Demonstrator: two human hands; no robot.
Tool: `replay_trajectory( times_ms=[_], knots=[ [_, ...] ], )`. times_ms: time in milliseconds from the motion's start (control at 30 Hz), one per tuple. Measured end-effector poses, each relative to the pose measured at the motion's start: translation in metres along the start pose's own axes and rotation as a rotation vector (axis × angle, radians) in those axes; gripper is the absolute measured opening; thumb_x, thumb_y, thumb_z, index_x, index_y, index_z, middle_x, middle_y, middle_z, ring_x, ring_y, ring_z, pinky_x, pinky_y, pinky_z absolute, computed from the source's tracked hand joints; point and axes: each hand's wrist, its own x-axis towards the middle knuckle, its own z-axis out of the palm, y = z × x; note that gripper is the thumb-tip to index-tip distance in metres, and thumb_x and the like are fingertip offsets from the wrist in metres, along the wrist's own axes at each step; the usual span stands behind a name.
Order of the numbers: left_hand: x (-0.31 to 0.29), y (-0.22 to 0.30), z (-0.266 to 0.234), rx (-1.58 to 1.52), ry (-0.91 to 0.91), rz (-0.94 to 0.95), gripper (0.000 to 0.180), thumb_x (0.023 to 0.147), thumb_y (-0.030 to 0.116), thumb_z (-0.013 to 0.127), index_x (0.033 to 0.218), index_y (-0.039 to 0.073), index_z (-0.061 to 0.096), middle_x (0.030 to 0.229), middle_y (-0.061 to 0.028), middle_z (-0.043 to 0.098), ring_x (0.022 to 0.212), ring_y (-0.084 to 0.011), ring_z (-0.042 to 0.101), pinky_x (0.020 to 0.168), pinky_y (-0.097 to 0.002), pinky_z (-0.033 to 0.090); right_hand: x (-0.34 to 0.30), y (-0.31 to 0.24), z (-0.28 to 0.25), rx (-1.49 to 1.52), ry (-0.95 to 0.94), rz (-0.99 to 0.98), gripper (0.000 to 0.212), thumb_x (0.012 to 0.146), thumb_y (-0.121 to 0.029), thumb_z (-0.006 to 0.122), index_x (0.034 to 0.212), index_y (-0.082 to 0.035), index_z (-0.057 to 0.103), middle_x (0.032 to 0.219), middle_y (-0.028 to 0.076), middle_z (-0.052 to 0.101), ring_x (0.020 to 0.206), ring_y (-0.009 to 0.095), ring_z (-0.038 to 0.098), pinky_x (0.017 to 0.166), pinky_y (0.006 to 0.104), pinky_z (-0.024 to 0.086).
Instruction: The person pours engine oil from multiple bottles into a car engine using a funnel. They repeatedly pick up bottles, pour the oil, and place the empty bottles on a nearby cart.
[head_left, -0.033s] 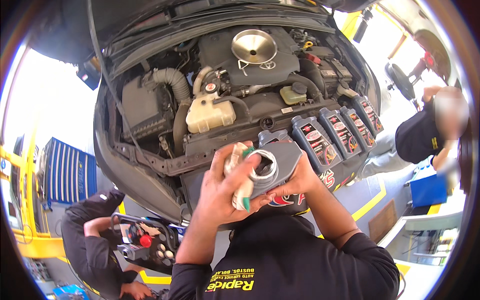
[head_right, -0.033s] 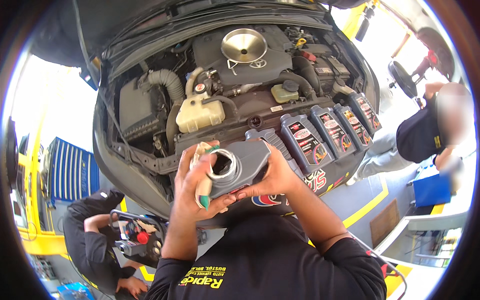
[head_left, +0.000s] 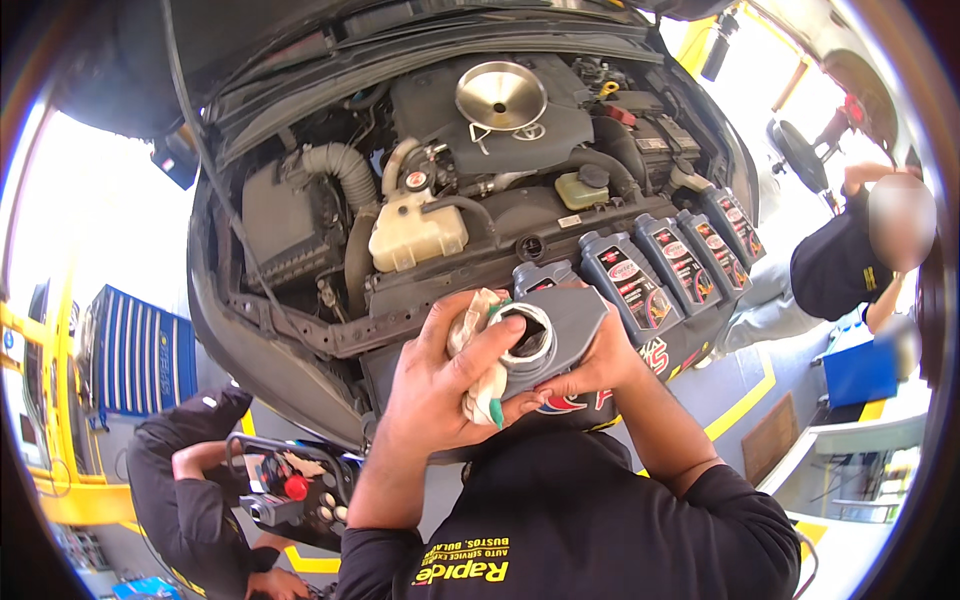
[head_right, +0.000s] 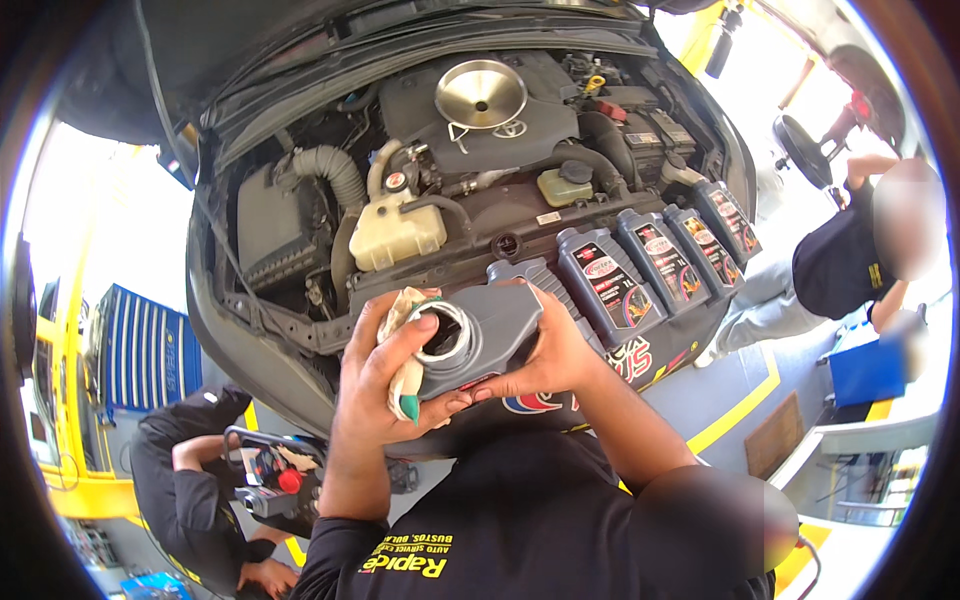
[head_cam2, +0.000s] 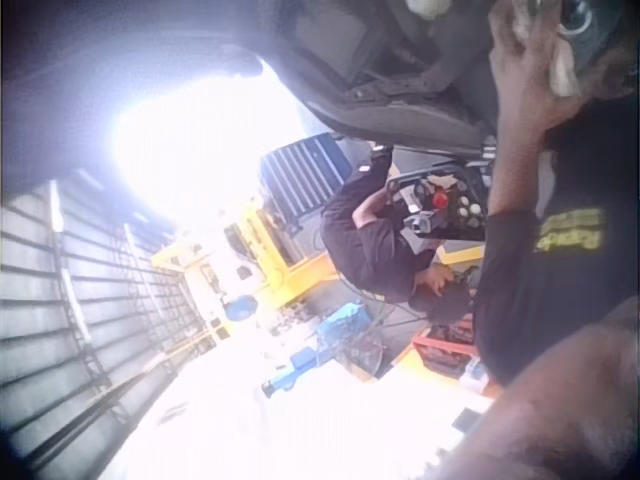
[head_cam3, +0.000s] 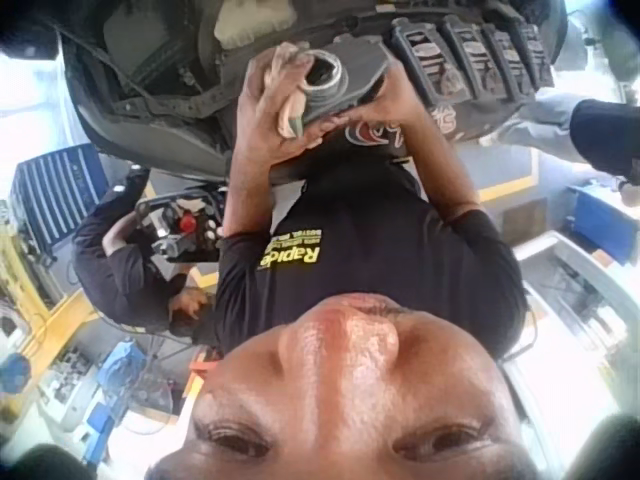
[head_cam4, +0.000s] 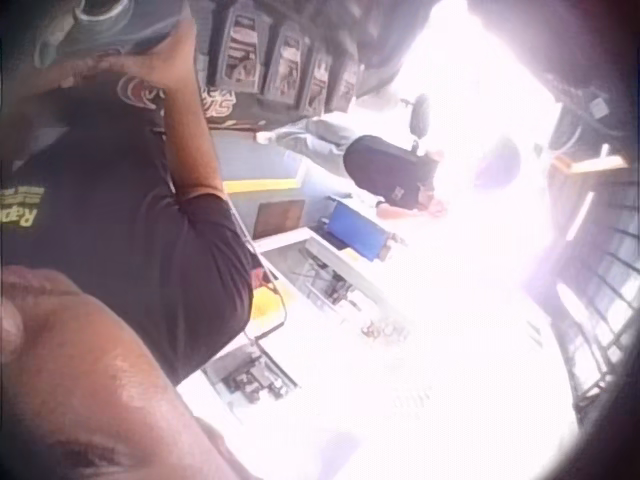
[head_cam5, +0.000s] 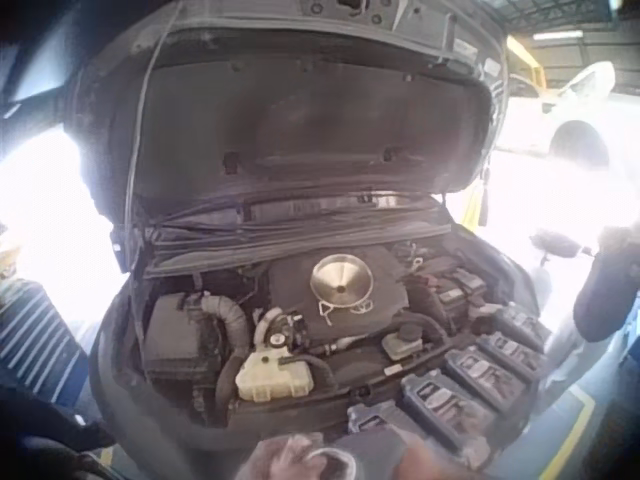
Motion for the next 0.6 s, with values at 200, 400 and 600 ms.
replay_trajectory(
  times_ms=[200,400,600],
  knots=[
    [0.050,-0.014,0.014,0.032,-0.083,0.169,0.072,0.069,0.028,0.097,0.117,0.010,0.048,0.118,-0.0303,0.064,0.101,-0.0430,0.071,0.079,-0.0477,0.060,-0.002,-0.020,-0.031,-0.198,0.164,-0.076,0.088,0.058,-0.024,0.105,0.130,0.000,0.060,0.118,0.009,0.071,0.109,0.018,0.068,0.097,0.0352,0.052],
    [0.091,-0.093,0.051,-0.174,0.171,0.227,0.082,0.077,0.023,0.090,0.144,0.003,0.046,0.133,-0.0212,0.060,0.115,-0.0346,0.065,0.094,-0.0439,0.056,0.031,-0.020,-0.068,-0.218,0.414,-0.077,0.095,0.060,-0.023,0.105,0.138,0.001,0.055,0.123,0.009,0.070,0.114,0.017,0.065,0.103,0.0362,0.050],
    [0.137,-0.264,0.074,0.150,0.474,-0.314,0.070,0.095,0.024,0.073,0.154,0.009,0.038,0.131,-0.0214,0.059,0.107,-0.0351,0.068,0.090,-0.0461,0.057,0.118,-0.010,-0.121,-0.389,0.542,0.011,0.083,0.067,-0.017,0.100,0.134,0.002,0.055,0.122,0.012,0.072,0.115,0.018,0.067,0.100,0.0353,0.053]
  ],
)
